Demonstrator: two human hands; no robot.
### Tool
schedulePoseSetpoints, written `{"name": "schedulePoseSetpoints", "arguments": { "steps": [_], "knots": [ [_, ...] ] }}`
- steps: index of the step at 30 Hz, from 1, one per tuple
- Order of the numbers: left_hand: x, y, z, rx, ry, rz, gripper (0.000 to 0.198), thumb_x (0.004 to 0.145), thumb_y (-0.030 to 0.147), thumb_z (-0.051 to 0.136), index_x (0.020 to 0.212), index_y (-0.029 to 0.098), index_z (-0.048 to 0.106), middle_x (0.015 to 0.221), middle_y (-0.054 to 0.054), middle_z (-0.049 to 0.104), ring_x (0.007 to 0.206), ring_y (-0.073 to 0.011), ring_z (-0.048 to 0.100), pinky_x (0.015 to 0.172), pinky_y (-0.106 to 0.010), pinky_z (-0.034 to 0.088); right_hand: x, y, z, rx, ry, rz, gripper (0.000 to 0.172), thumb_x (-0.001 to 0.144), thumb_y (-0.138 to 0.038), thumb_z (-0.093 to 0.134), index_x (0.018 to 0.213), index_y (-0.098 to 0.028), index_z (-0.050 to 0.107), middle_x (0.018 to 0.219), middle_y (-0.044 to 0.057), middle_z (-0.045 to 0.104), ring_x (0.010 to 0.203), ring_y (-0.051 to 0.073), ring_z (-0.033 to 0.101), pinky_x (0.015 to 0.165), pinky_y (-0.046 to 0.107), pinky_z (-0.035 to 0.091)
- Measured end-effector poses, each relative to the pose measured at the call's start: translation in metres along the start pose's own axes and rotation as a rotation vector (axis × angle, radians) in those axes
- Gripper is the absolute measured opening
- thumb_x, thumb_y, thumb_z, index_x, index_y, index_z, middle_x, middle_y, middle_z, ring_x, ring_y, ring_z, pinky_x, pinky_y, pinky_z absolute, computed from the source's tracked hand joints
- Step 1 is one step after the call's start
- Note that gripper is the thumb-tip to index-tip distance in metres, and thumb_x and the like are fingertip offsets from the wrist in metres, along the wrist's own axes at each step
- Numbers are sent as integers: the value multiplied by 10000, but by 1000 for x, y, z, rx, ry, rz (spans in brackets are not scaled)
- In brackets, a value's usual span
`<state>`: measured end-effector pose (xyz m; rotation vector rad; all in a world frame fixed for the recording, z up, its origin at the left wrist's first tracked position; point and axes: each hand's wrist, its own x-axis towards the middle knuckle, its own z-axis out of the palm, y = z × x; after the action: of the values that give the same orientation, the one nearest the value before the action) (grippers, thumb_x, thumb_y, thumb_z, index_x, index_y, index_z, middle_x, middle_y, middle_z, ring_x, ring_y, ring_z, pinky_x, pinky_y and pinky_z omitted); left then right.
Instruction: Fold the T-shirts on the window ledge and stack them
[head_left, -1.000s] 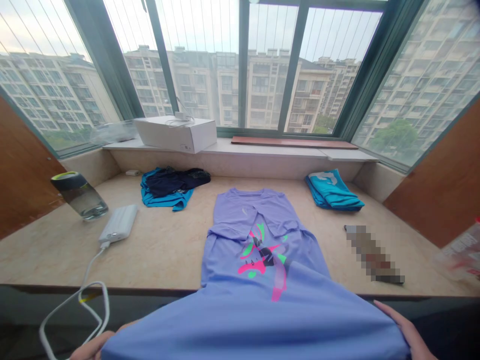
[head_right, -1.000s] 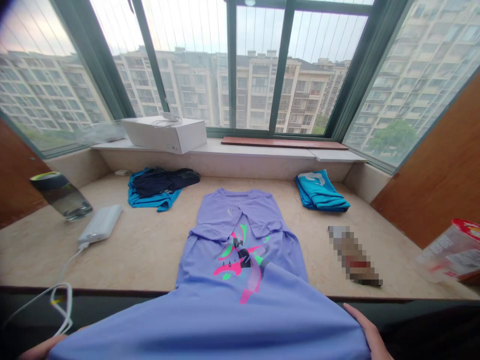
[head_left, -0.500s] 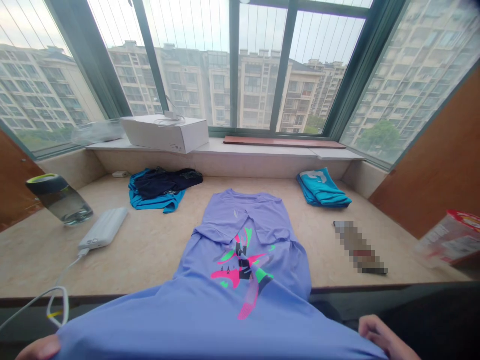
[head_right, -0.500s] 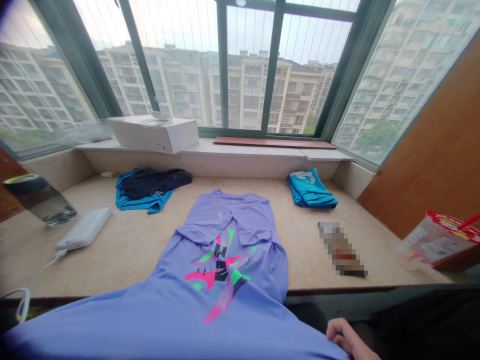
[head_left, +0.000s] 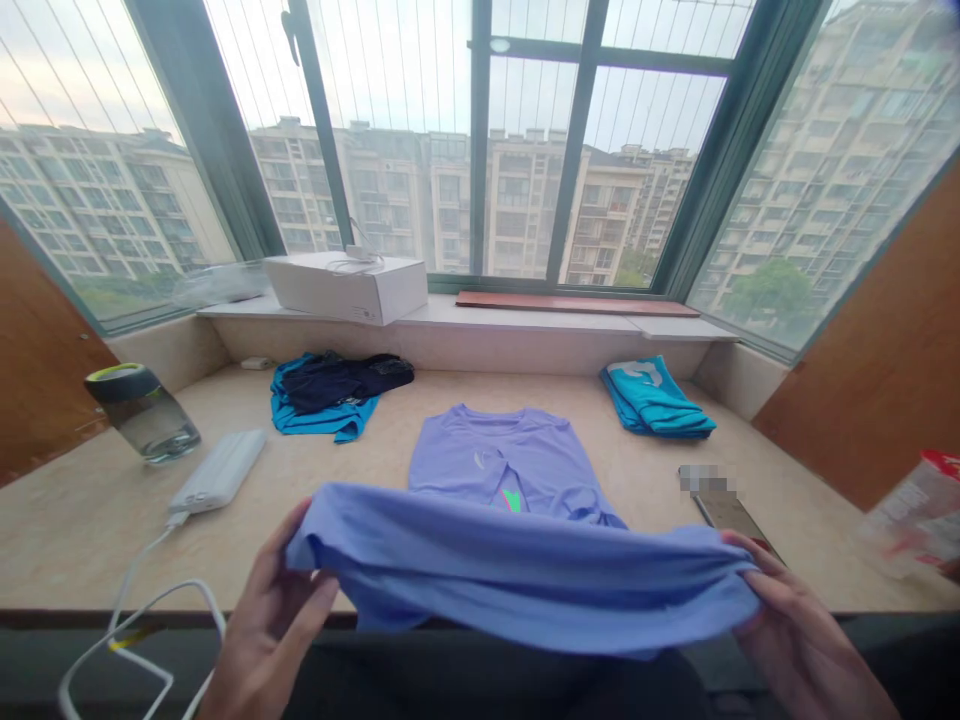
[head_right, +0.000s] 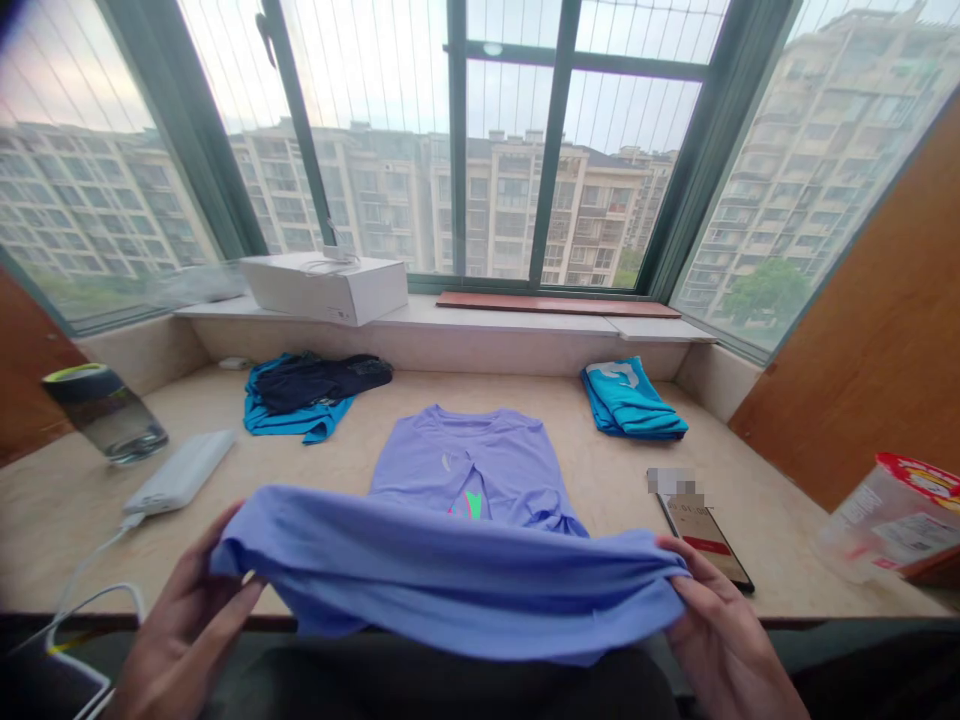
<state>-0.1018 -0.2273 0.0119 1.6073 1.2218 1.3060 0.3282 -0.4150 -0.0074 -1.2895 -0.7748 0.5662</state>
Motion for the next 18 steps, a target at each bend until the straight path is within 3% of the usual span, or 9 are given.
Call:
{"name": "schedulePoseSetpoints", "arguments": {
  "steps": [3, 5, 8, 12, 15, 18],
  "knots": [
    [40, -1, 22, -31, -183, -36, 884, 869, 492, 639, 1591, 185, 232, 1448, -122, 579, 1262, -276, 613, 1035, -346, 529, 46, 2, 21, 136, -51, 216, 431, 773, -384, 802, 1159, -205, 733, 1069, 92, 765, 922, 237, 744, 802, 338, 636],
    [75, -7, 40, 61, -295, -11, 896, 853, 429, 623, 1594, 141, 209, 1472, -151, 550, 1282, -276, 598, 1079, -389, 491, 75, 9, 31, 87, -134, 246, 543, 721, -381, 837, 1217, -201, 706, 1096, 85, 759, 991, 237, 722, 872, 351, 610],
    [118, -21, 61, 322, -367, 51, 763, 794, 327, 582, 1502, 100, 411, 1264, -148, 694, 1149, -301, 675, 1046, -453, 503, 111, 28, 41, -152, -242, 246, 582, 703, -335, 805, 1247, -166, 685, 1043, 94, 770, 999, 256, 708, 880, 376, 580],
    [143, -34, 68, 572, -279, 93, 427, 722, 241, 598, 1124, 153, 710, 1064, -122, 770, 1092, -341, 693, 1017, -449, 504, 141, 49, 46, -557, -305, 75, 413, 680, -267, 685, 1070, -147, 750, 994, 95, 771, 907, 266, 697, 819, 368, 544],
    [152, -35, 65, 490, -197, 10, 164, 756, 268, 617, 842, 180, 726, 836, -85, 771, 867, -308, 741, 819, -384, 579, 156, 49, 42, -732, -344, -20, 205, 746, -355, 641, 799, -184, 741, 789, 46, 740, 774, 232, 649, 696, 319, 498],
    [164, -30, 68, 341, -170, -93, 358, 894, 451, 556, 800, 129, 680, 640, -35, 688, 586, -216, 694, 567, -296, 554, 174, 43, 41, -626, -360, 73, 322, 788, -492, 653, 678, -189, 646, 556, -12, 579, 555, 150, 507, 516, 257, 377]
  ]
}}
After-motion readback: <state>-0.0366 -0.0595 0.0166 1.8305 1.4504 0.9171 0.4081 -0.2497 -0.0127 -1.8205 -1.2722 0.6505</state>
